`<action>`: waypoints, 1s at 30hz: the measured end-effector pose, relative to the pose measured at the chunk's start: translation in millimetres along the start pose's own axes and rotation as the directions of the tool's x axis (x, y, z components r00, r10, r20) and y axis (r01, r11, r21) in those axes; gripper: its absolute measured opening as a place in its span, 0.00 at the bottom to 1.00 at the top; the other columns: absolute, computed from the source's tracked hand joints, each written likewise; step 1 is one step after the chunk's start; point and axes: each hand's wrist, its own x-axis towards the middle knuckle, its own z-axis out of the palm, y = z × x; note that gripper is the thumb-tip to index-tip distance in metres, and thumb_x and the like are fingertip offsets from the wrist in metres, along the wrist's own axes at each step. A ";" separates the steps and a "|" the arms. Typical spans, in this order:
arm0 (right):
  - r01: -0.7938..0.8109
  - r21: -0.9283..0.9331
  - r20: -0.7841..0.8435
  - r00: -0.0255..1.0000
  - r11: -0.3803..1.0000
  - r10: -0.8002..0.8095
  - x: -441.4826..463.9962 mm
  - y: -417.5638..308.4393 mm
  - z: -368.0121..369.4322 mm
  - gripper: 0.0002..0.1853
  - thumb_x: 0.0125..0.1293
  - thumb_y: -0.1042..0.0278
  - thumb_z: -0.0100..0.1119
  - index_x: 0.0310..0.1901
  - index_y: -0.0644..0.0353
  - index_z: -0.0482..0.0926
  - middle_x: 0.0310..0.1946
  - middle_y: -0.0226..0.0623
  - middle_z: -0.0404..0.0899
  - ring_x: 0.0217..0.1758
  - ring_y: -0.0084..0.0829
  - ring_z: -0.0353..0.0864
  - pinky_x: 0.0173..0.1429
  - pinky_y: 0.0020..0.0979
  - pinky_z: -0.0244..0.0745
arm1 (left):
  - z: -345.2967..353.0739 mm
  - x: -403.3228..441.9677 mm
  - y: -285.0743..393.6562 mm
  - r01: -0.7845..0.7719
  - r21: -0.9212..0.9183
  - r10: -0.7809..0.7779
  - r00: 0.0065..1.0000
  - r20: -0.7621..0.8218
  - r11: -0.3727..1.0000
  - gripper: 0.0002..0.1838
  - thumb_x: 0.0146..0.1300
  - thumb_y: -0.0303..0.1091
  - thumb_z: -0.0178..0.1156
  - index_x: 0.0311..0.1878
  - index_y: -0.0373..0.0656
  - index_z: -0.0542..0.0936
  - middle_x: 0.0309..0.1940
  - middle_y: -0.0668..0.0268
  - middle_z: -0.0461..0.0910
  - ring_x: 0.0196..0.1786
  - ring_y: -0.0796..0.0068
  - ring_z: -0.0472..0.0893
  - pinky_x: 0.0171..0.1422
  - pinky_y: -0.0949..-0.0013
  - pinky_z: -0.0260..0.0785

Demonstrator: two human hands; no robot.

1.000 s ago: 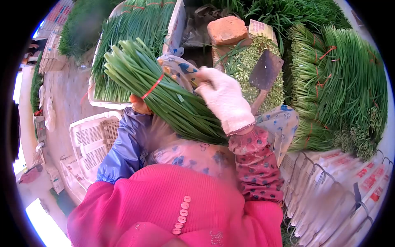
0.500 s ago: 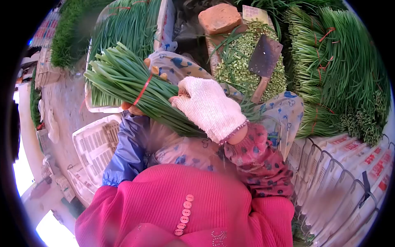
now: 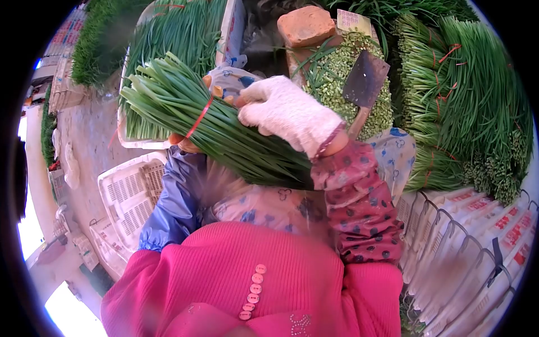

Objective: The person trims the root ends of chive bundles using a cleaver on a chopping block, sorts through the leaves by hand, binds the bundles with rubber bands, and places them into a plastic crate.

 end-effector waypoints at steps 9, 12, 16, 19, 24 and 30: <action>-0.006 -0.381 -0.001 1.000 0.925 0.006 -27.4 9.2 11.6 0.14 0.65 0.64 0.62 0.44 0.68 0.82 0.28 0.33 0.81 0.24 0.20 0.73 0.28 0.26 0.69 | 6.0 -0.2 6.5 0.097 -0.164 -0.119 0.985 -0.125 0.982 0.74 0.34 0.48 0.88 0.81 0.42 0.47 0.73 0.50 0.62 0.77 0.40 0.61 0.77 0.32 0.58; -0.084 -0.264 -0.073 0.995 0.961 0.067 -24.1 3.7 16.5 0.15 0.67 0.62 0.59 0.46 0.68 0.81 0.27 0.34 0.81 0.23 0.20 0.73 0.28 0.26 0.69 | 8.7 5.4 5.9 0.081 -0.127 -0.104 0.978 -0.182 0.989 0.75 0.34 0.48 0.88 0.81 0.40 0.47 0.71 0.50 0.64 0.77 0.40 0.61 0.76 0.32 0.59; 0.044 -0.229 -0.013 0.999 0.973 -0.048 -4.5 8.4 19.7 0.18 0.71 0.59 0.56 0.46 0.69 0.81 0.24 0.33 0.78 0.23 0.20 0.73 0.28 0.25 0.68 | -1.1 12.8 -0.8 0.037 -0.052 -0.028 0.985 0.171 0.998 0.60 0.58 0.58 0.73 0.82 0.47 0.45 0.79 0.48 0.51 0.75 0.40 0.63 0.75 0.31 0.61; -0.003 -0.211 0.030 1.000 0.978 0.010 10.5 4.0 17.1 0.14 0.70 0.60 0.60 0.44 0.65 0.83 0.24 0.28 0.78 0.23 0.17 0.71 0.27 0.23 0.64 | -2.5 5.5 1.5 0.052 -0.021 -0.050 0.995 0.092 0.998 0.62 0.55 0.59 0.75 0.82 0.47 0.46 0.78 0.50 0.55 0.73 0.45 0.68 0.75 0.34 0.63; -0.001 0.139 0.011 1.000 0.990 -0.001 27.4 10.5 16.1 0.12 0.66 0.62 0.66 0.47 0.60 0.85 0.28 0.21 0.77 0.27 0.12 0.68 0.30 0.19 0.61 | -1.3 5.6 -4.9 -0.094 -0.043 0.089 0.992 -0.094 0.995 0.64 0.46 0.54 0.81 0.80 0.42 0.54 0.71 0.45 0.66 0.74 0.40 0.66 0.75 0.33 0.62; 0.113 0.013 -0.080 0.990 0.993 -0.112 36.1 1.3 25.4 0.14 0.67 0.67 0.62 0.51 0.65 0.84 0.38 0.31 0.86 0.41 0.23 0.82 0.47 0.27 0.76 | 35.8 16.0 -7.6 -0.138 0.098 0.150 0.981 -0.121 0.986 0.63 0.45 0.63 0.78 0.79 0.43 0.58 0.73 0.50 0.66 0.71 0.48 0.71 0.74 0.41 0.65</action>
